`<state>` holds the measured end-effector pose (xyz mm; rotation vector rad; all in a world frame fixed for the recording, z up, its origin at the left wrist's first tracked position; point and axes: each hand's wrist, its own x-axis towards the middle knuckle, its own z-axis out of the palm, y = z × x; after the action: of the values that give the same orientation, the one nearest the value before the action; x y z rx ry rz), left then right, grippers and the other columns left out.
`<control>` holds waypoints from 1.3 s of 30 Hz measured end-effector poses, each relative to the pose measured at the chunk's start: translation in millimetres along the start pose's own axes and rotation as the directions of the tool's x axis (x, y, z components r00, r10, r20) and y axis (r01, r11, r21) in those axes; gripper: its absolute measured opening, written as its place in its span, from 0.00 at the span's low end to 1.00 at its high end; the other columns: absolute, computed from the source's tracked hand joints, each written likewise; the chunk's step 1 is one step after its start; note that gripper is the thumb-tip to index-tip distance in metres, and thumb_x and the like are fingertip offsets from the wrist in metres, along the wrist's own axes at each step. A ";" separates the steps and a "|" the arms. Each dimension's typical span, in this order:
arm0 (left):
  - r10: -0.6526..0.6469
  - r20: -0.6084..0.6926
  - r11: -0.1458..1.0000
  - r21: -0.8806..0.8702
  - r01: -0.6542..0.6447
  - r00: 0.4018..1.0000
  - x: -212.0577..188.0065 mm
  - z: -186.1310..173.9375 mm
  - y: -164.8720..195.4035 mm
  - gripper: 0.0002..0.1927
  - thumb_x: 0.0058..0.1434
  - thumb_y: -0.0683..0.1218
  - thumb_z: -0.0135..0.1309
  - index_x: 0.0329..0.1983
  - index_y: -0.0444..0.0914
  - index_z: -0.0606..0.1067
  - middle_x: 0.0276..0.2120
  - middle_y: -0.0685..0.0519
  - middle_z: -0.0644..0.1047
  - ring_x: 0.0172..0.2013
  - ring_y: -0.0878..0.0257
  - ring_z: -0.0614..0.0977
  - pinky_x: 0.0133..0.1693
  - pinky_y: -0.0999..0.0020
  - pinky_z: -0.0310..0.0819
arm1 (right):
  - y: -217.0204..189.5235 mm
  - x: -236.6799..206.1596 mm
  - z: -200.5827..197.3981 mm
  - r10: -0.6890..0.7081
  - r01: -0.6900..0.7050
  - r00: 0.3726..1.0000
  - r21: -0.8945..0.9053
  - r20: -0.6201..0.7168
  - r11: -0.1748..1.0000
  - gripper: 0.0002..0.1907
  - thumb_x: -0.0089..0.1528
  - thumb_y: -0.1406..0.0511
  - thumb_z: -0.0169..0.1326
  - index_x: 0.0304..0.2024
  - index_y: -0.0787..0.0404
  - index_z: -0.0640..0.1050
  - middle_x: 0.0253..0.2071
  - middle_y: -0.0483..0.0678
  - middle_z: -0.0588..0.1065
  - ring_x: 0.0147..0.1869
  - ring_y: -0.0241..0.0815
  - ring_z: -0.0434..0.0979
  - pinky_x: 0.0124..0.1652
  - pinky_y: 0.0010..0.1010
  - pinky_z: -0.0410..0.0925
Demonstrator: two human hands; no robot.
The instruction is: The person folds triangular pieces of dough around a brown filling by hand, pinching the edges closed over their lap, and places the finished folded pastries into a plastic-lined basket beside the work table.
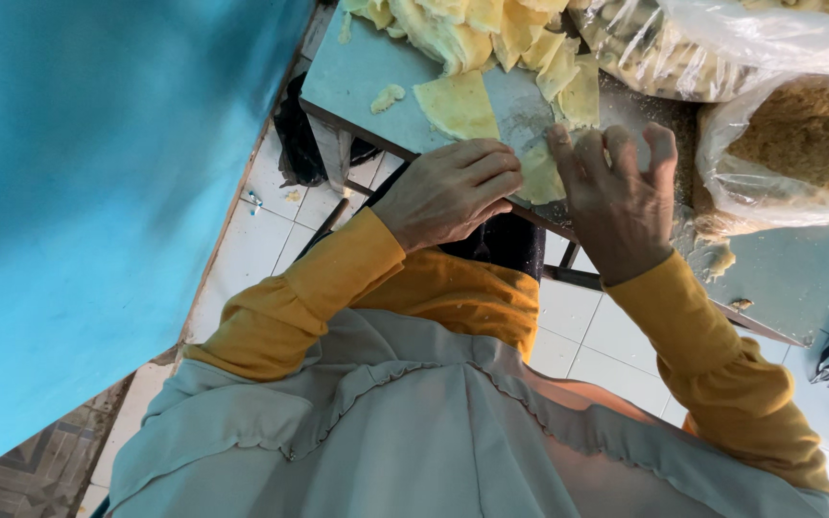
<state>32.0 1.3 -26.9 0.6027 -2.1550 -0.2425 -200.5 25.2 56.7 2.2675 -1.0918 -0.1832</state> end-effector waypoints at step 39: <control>0.007 -0.029 0.999 -0.045 -0.008 1.000 -1.7 -0.9 -3.7 0.15 0.60 0.46 0.64 0.47 0.39 0.73 0.49 0.55 0.75 0.55 0.57 0.76 0.55 0.62 0.76 | 22.6 6.2 60.0 0.381 -0.169 0.918 0.755 -0.114 0.633 0.16 0.69 0.75 0.61 0.57 0.57 0.78 0.36 0.44 0.77 0.33 0.33 0.70 0.36 0.27 0.68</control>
<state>34.9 -1.0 -28.9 0.5687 -2.1179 -0.2759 -233.6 -18.0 22.3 2.6237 -1.5362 0.8293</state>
